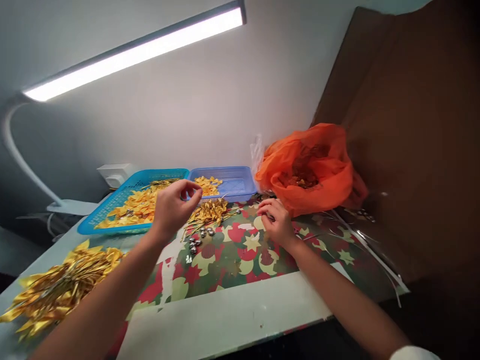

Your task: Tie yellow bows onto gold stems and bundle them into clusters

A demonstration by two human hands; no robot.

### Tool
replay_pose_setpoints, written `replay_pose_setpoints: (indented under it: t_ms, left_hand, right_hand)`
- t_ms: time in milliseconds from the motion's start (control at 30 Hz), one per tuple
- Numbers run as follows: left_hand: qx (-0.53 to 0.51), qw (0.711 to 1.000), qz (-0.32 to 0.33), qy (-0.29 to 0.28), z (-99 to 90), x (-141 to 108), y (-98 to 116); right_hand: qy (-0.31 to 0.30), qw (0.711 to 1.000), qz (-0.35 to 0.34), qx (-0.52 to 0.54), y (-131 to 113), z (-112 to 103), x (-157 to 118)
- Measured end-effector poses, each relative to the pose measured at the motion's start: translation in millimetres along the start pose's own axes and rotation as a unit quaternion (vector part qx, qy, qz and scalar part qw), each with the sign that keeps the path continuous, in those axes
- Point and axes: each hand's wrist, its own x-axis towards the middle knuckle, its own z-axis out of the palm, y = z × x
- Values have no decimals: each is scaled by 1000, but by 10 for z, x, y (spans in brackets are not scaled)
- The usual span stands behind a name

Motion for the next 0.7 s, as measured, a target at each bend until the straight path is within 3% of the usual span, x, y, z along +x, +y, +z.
replay_pose_setpoints:
  t_ms: [100,167,200,267,333,533,700]
  left_hand:
    - [-61,991,114,-28,203,-410,255]
    - [-71,981,172,-57,338,-660,297]
    - [-65,980,182,-54,393,-756,282]
    - [-59,977,196,-60,466,-877,211]
    - [-56,977,197,-56,494,-920,128]
    - [-69,972,217,-51,483,-919,48]
    - [-78,970,227,-47,492,-940,57]
  right_hand:
    - [94,992,2,-79,77,-349,224]
    - [111,981,57,-147,208,-643,432]
    - [90,973,103,-184,295,-784,542]
    - [-26,942,202,-266,493,-1013,750]
    - [-89,924,239,-285,685,-1136,920]
    - [-240,874,292,-304,988,-1003,1155]
    - [-288,864,290,-295,1026,-847,1149]
